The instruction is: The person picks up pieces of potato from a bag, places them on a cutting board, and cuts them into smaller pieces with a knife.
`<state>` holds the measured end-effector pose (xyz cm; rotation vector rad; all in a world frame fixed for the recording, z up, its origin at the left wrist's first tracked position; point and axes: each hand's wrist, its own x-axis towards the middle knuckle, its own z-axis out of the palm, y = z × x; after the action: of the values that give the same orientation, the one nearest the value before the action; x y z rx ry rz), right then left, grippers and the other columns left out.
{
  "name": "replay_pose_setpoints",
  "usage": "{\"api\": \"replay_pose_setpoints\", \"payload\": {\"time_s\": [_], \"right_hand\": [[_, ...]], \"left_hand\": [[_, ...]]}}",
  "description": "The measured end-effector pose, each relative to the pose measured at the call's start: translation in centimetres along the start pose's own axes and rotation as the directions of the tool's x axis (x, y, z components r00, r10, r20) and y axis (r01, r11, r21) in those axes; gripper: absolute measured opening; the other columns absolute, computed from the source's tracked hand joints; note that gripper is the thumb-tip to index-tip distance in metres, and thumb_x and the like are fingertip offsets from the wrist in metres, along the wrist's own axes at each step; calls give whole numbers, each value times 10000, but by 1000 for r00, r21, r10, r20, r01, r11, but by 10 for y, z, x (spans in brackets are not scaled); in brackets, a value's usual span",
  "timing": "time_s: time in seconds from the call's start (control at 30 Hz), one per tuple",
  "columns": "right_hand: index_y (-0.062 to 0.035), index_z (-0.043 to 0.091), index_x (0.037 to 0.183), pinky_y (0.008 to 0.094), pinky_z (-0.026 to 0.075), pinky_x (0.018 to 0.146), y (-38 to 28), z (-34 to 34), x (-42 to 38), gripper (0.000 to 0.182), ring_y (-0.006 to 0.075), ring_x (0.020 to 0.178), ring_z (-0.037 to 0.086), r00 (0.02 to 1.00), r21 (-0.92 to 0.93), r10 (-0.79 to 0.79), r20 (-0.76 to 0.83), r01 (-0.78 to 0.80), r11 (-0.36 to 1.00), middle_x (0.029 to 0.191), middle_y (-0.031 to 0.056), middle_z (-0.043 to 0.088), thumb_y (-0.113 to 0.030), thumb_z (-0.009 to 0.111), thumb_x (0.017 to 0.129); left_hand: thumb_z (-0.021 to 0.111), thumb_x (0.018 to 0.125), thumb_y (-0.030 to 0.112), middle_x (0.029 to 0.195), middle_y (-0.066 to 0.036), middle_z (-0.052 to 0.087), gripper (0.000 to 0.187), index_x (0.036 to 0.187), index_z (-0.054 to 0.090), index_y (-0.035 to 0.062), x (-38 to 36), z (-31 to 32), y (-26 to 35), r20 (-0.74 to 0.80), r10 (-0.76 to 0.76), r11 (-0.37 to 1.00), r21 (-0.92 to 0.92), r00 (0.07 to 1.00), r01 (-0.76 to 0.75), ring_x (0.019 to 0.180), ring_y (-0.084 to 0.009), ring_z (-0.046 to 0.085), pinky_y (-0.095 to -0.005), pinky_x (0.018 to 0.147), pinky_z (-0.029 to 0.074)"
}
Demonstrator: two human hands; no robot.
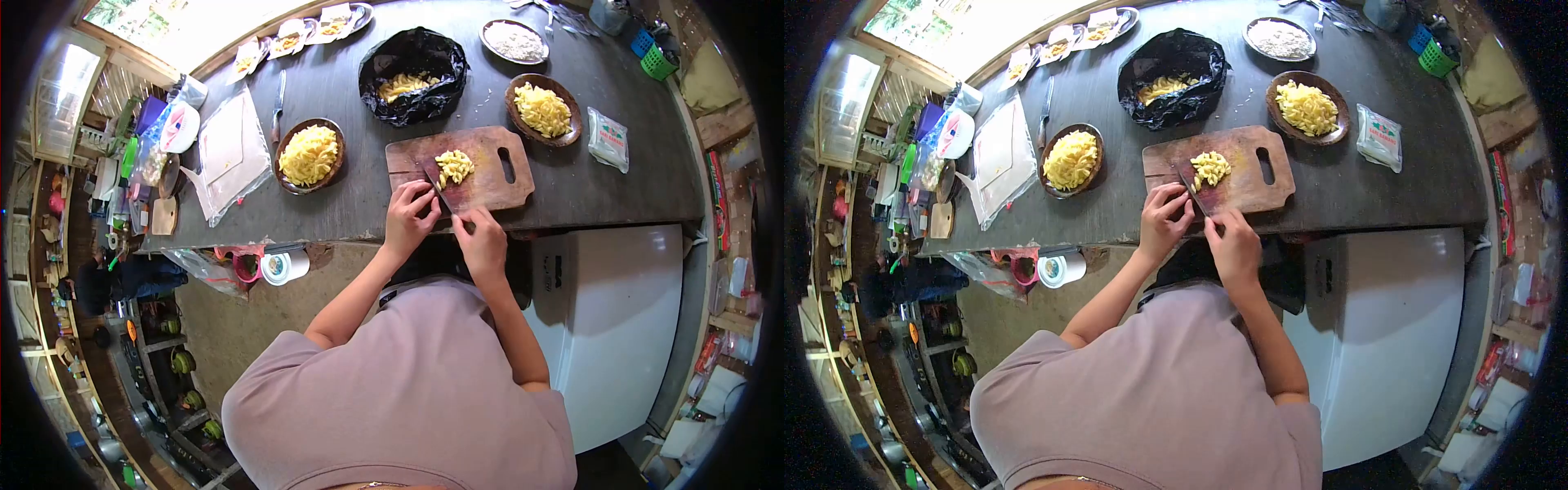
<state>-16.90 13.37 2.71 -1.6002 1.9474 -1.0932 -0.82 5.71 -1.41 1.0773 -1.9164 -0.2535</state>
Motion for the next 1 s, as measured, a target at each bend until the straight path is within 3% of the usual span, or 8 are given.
{"api": "replay_pose_setpoints", "payload": {"time_s": [0.07,0.1,0.47,0.9,1.0], "right_hand": [[-51,719,918,448,579,743,7,-15,-22,148,375,841,736,998,77,55,11,-56,995,961,113,728,-180,785,948],[-43,717,911,427,577,718,13,-19,-34,139,348,808,738,999,78,11,-41,-8,997,949,98,728,-150,802,933],[-51,728,898,411,587,689,5,-29,-43,148,325,804,749,994,74,103,-25,-101,992,974,75,740,-164,818,927],[-62,710,918,475,588,761,-1,7,-2,179,390,874,739,999,-23,44,-9,-44,999,1003,103,733,-225,770,963],[-65,719,924,477,585,760,-3,12,9,178,395,893,733,1000,-32,17,19,-17,999,1012,107,732,-232,768,963]], "left_hand": [[815,842,37,1109,-95,752,198,1039,811,20,0,-2,3,1,-15,1000,-1,1000,15,1122,-312,708,-424,987,573],[823,837,28,1118,-92,762,228,1065,821,35,0,-3,4,9,-19,1000,-10,1000,19,1139,-314,714,-423,999,574],[832,849,51,1133,-90,762,213,1061,827,50,-3,-1,-1,26,-16,1000,-11,1000,17,1161,-315,709,-434,1004,565],[843,824,48,1146,-119,762,201,1022,826,23,-5,-1,-3,17,-31,999,-17,999,32,1164,-331,703,-431,1000,566],[855,800,26,1096,-109,752,210,1007,823,23,-6,-1,-4,-4,-21,999,-41,1000,21,1098,-314,704,-420,957,575]]}}
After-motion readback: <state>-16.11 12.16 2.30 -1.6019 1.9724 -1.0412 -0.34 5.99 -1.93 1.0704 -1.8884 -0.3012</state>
